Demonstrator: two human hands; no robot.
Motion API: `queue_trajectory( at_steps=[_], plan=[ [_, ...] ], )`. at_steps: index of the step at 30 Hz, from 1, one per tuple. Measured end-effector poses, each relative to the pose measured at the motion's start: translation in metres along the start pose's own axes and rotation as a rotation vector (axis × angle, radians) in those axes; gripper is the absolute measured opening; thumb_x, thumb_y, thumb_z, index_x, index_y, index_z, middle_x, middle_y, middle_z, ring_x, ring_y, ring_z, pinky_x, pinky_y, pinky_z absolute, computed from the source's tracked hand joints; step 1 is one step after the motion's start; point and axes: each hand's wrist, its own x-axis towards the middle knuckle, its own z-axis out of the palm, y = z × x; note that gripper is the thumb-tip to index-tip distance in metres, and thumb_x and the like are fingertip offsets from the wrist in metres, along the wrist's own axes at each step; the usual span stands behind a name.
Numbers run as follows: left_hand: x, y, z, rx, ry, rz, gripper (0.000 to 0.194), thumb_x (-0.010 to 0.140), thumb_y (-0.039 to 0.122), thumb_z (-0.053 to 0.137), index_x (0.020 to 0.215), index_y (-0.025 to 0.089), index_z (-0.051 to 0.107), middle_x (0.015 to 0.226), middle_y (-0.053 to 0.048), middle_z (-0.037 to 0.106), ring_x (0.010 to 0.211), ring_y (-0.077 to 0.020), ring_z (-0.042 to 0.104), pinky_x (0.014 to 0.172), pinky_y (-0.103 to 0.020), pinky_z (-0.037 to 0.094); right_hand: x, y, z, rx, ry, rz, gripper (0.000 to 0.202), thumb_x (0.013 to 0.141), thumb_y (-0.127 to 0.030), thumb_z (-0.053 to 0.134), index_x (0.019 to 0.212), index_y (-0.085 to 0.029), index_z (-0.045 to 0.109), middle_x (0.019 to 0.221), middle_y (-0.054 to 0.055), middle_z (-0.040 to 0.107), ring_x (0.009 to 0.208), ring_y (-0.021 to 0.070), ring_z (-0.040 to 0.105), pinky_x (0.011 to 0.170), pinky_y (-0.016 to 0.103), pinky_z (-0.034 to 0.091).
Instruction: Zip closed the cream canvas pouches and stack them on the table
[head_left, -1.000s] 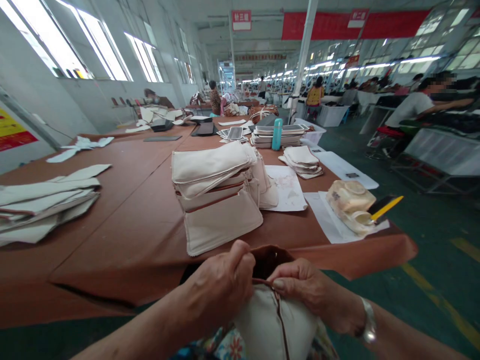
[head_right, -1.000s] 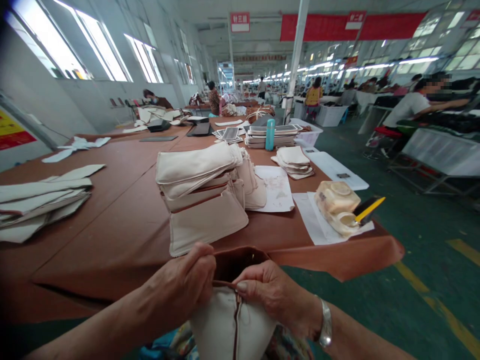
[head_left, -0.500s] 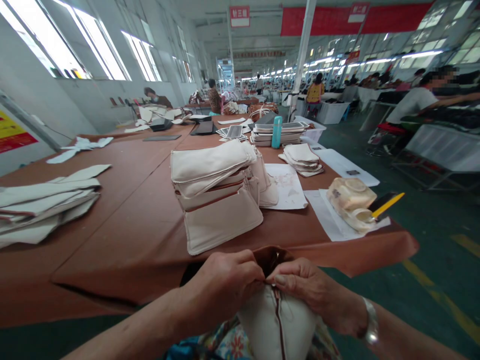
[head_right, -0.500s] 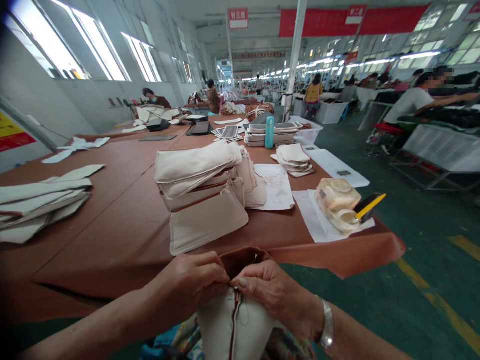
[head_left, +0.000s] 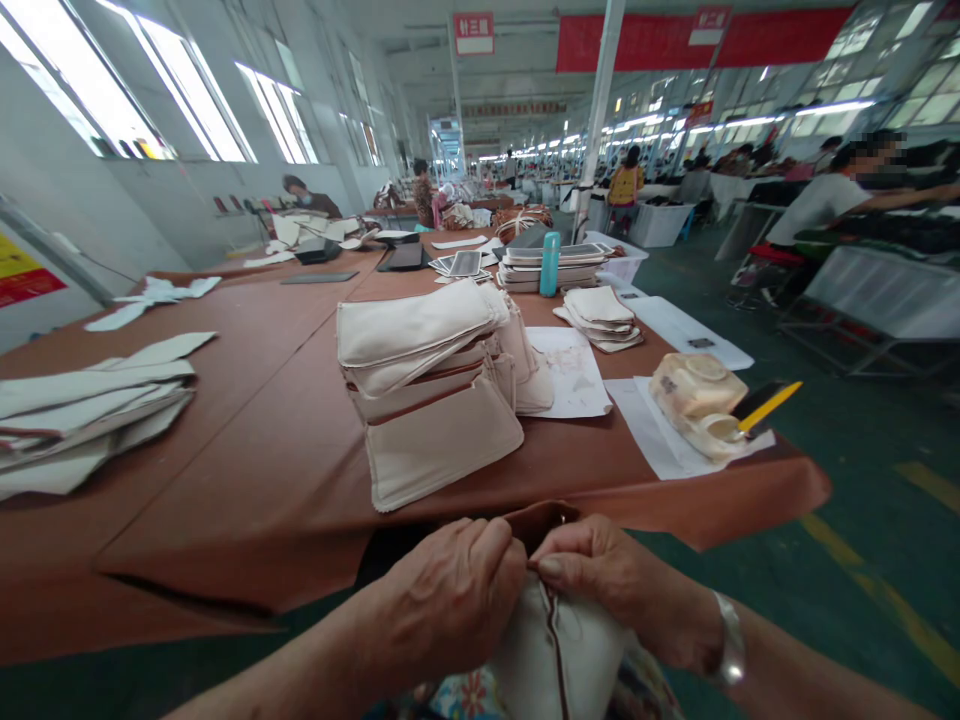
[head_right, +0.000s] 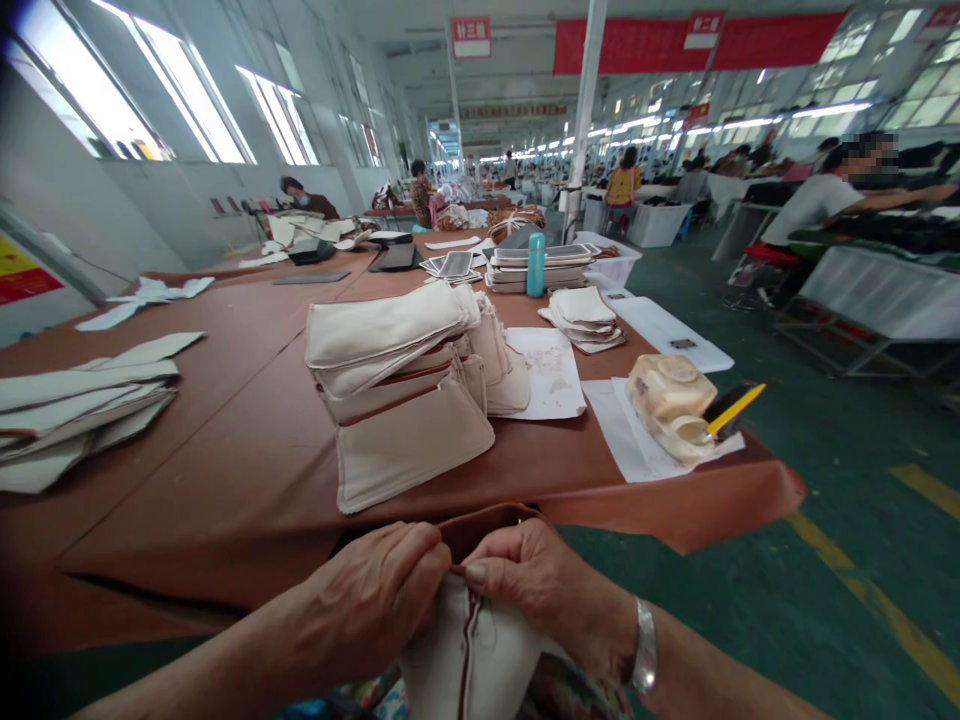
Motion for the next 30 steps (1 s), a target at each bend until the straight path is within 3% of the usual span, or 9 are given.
queue_trajectory(
  at_steps=[5,10,13,16,20,24,27,28,30],
  plan=[
    [0.001,-0.008,-0.012,-0.599,0.056,-0.261,0.019,0.096,0.015,0.030,0.088,0.017,0.048,0.085,-0.003,0.049,0.076,-0.0150,0.048,0.068,-0.025,0.042,-0.004,-0.002,-0.001,-0.091,-0.035,-0.055,0.041,0.076,-0.046,0.072,0.085,-0.006,0.070,0.066,0.002,0.057,0.054,0.0077,0.044,0.050,0.019,0.031],
    [0.009,-0.018,-0.015,-1.147,-0.223,-0.466,0.042,0.097,0.048,0.040,0.072,0.016,0.047,0.068,0.004,0.037,0.060,-0.0097,0.032,0.051,-0.021,0.028,-0.006,-0.014,0.006,-0.267,-0.020,-0.129,0.037,0.080,-0.044,0.069,0.078,-0.007,0.065,0.065,0.002,0.057,0.055,0.0084,0.043,0.051,0.019,0.032],
    [0.009,-0.018,-0.010,-1.377,-0.310,-0.549,0.041,0.088,0.052,0.056,0.073,0.014,0.053,0.065,0.004,0.035,0.058,-0.0084,0.028,0.048,-0.021,0.021,-0.009,-0.018,0.008,-0.331,-0.023,-0.140,0.032,0.082,-0.040,0.068,0.077,-0.009,0.064,0.067,0.002,0.059,0.058,0.0093,0.045,0.052,0.019,0.033],
    [0.007,-0.010,-0.005,-1.656,-0.273,-0.592,0.040,0.082,0.051,0.065,0.075,0.013,0.055,0.063,0.004,0.039,0.054,-0.0071,0.028,0.048,-0.020,0.021,-0.008,-0.016,0.008,-0.340,-0.067,-0.189,0.030,0.084,-0.038,0.067,0.076,-0.010,0.062,0.066,0.002,0.060,0.058,0.0094,0.046,0.052,0.019,0.035],
    [0.006,0.005,0.007,-1.895,-0.063,-0.660,0.043,0.076,0.052,0.069,0.071,0.016,0.046,0.058,0.005,0.038,0.049,-0.0060,0.027,0.047,-0.019,0.022,0.000,-0.012,0.003,-0.214,-0.125,-0.291,0.035,0.082,-0.045,0.068,0.073,-0.011,0.061,0.062,0.000,0.057,0.055,0.0092,0.046,0.052,0.019,0.038],
    [0.007,0.007,0.006,-1.558,0.226,-0.690,0.043,0.084,0.053,0.061,0.067,0.017,0.044,0.058,0.004,0.038,0.050,-0.0077,0.032,0.046,-0.018,0.027,-0.005,-0.031,-0.008,-0.513,-0.003,-0.465,0.034,0.084,-0.045,0.066,0.101,-0.015,0.069,0.090,0.008,0.067,0.082,0.0189,0.060,0.077,0.029,0.048],
    [0.012,0.010,-0.009,-1.042,0.472,-0.588,0.031,0.093,0.039,0.053,0.071,0.017,0.054,0.066,0.000,0.050,0.059,-0.0111,0.046,0.052,-0.018,0.037,-0.020,-0.047,-0.010,-0.732,0.197,-0.505,0.069,0.083,-0.047,0.067,0.143,-0.024,0.042,0.138,0.014,0.051,0.122,0.0278,0.050,0.098,0.037,0.043],
    [0.014,0.012,-0.014,-0.920,0.542,-0.534,0.027,0.094,0.034,0.051,0.073,0.018,0.056,0.069,-0.001,0.054,0.063,-0.0122,0.051,0.056,-0.018,0.041,-0.023,-0.048,-0.007,-0.745,0.205,-0.465,0.080,0.081,-0.049,0.068,0.148,-0.024,0.033,0.143,0.015,0.047,0.125,0.0294,0.048,0.098,0.037,0.044],
    [0.016,0.018,-0.022,-0.748,0.613,-0.389,0.022,0.095,0.029,0.049,0.077,0.020,0.059,0.070,-0.001,0.059,0.065,-0.0130,0.055,0.060,-0.019,0.045,-0.025,-0.047,0.001,-0.765,0.080,-0.355,0.080,0.077,-0.052,0.072,0.143,-0.019,0.042,0.132,0.015,0.058,0.114,0.0311,0.057,0.089,0.033,0.049]
  ],
)
